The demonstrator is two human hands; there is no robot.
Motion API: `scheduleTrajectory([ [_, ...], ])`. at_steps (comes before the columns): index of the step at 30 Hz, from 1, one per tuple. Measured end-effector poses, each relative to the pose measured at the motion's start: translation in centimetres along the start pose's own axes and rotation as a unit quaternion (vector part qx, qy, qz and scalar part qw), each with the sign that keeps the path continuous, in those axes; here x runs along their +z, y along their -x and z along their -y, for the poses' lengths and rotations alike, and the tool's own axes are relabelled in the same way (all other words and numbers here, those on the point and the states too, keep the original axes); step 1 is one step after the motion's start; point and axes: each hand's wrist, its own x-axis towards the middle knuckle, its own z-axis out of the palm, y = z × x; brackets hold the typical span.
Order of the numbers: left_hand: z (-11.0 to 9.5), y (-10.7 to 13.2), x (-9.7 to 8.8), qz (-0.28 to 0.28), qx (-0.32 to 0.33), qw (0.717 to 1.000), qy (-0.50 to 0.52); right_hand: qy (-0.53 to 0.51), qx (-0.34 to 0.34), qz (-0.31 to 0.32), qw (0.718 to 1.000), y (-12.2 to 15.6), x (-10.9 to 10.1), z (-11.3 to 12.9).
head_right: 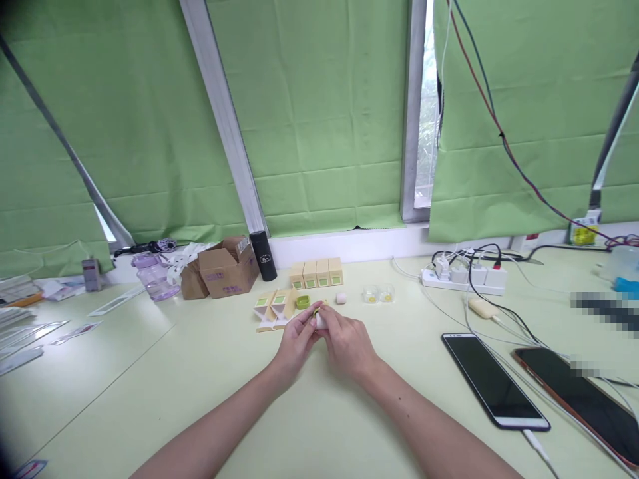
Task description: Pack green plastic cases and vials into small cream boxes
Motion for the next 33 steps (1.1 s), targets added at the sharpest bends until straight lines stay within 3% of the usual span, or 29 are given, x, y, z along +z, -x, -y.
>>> scheduleTrajectory([
  [10, 0.23, 0.06, 0.6, -0.031, 0.038, 0.999, -0.017, 0.003, -0.058, -0.055, 0.997, 0.11, 0.61, -0.22],
  [20, -0.22, 0.69, 0.15, 0.034, 0.039, 0.998, -0.038, -0.016, -0.04, -0.045, 0.998, 0.07, 0.17, -0.17],
  [33, -0.03, 0.28, 0.43, -0.001, 0.025, 0.995, -0.095, 0.011, -0.035, -0.053, 0.998, 0.23, 0.56, -0.23],
])
